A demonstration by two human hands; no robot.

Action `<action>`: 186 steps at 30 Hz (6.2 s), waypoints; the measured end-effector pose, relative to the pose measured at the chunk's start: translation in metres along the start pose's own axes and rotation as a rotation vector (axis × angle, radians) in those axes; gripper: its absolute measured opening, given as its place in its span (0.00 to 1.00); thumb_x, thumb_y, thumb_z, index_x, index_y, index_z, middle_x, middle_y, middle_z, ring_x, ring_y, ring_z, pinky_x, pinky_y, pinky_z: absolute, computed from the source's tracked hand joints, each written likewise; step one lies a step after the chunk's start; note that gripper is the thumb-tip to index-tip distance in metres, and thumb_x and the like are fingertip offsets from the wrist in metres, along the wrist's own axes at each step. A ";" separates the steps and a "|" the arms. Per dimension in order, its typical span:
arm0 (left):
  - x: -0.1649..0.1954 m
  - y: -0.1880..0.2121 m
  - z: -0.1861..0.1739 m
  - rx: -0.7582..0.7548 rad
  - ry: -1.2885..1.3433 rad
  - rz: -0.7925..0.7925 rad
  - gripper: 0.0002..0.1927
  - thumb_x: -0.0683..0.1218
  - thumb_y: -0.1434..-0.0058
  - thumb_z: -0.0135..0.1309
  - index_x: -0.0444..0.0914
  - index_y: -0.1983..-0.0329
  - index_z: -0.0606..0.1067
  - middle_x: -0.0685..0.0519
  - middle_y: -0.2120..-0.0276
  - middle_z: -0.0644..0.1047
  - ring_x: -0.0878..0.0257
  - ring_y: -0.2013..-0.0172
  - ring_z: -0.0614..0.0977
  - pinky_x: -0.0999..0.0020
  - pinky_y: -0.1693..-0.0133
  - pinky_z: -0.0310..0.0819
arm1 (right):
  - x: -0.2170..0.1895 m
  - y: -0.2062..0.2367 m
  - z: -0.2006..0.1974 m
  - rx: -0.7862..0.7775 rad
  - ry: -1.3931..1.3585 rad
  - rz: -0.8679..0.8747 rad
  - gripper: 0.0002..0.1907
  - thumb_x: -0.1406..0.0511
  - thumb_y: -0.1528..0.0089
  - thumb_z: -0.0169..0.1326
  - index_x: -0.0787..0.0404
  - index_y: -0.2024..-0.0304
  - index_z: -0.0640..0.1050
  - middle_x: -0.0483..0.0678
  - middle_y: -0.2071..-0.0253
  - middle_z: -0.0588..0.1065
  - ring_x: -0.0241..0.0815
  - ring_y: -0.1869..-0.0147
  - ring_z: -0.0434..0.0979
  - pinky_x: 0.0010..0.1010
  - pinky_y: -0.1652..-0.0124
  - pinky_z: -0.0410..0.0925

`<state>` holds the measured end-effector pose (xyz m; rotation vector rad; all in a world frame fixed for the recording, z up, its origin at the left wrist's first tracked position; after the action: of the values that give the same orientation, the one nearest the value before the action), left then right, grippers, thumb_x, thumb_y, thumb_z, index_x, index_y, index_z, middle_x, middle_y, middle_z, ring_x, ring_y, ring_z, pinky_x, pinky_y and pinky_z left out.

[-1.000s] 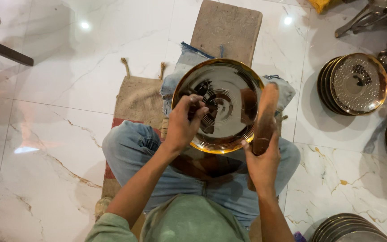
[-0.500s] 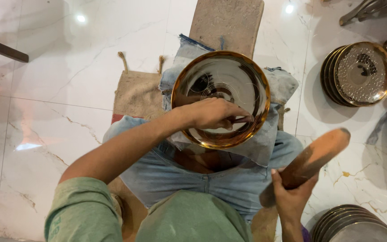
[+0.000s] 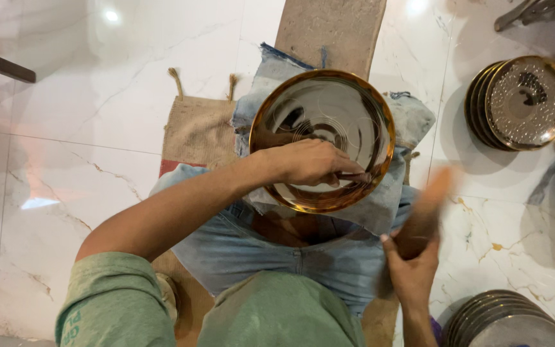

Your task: The person sits cross-legged on the floor with a brass plate on their lap, holds a punch against the plate's engraved pattern, and repeatedly strikes the punch with a wooden mallet to work the design. Near the end they set the tools down and wipe the plate with a cloth.

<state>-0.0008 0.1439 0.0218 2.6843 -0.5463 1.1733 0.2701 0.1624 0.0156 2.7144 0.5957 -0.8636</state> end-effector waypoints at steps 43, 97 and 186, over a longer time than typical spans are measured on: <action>0.024 0.096 0.027 1.386 0.308 -0.763 0.11 0.39 0.33 0.58 0.32 0.56 0.66 0.44 0.67 0.77 0.50 0.66 0.82 0.58 0.62 0.75 | -0.265 -0.098 -0.046 -0.331 1.066 -0.989 0.46 0.66 0.38 0.54 0.38 0.20 0.54 0.50 0.63 0.74 0.47 0.66 0.80 0.35 0.67 0.74; 0.011 0.036 -0.014 0.299 0.230 -0.176 0.26 0.42 0.40 0.60 0.38 0.37 0.71 0.44 0.49 0.79 0.46 0.49 0.81 0.53 0.49 0.74 | -0.049 -0.028 -0.045 -0.033 0.193 -0.116 0.48 0.65 0.40 0.66 0.54 0.23 0.55 0.57 0.56 0.80 0.50 0.56 0.83 0.36 0.55 0.75; 0.030 0.009 -0.002 -0.076 0.254 0.018 0.26 0.40 0.46 0.61 0.39 0.41 0.77 0.45 0.58 0.82 0.46 0.61 0.83 0.55 0.59 0.76 | 0.022 0.046 0.003 0.157 -0.455 0.104 0.49 0.63 0.40 0.66 0.59 0.23 0.55 0.59 0.54 0.76 0.50 0.52 0.79 0.38 0.51 0.74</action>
<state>0.0137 0.1281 0.0453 2.4226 -0.5619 1.4401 0.3058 0.1270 0.0043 2.5157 0.2974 -1.4900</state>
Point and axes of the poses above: each hand's wrist, its own y-axis away from the middle knuckle, its own z-axis out of the palm, x = y × z, the point moved 7 cm from there along -y, towards the middle knuckle
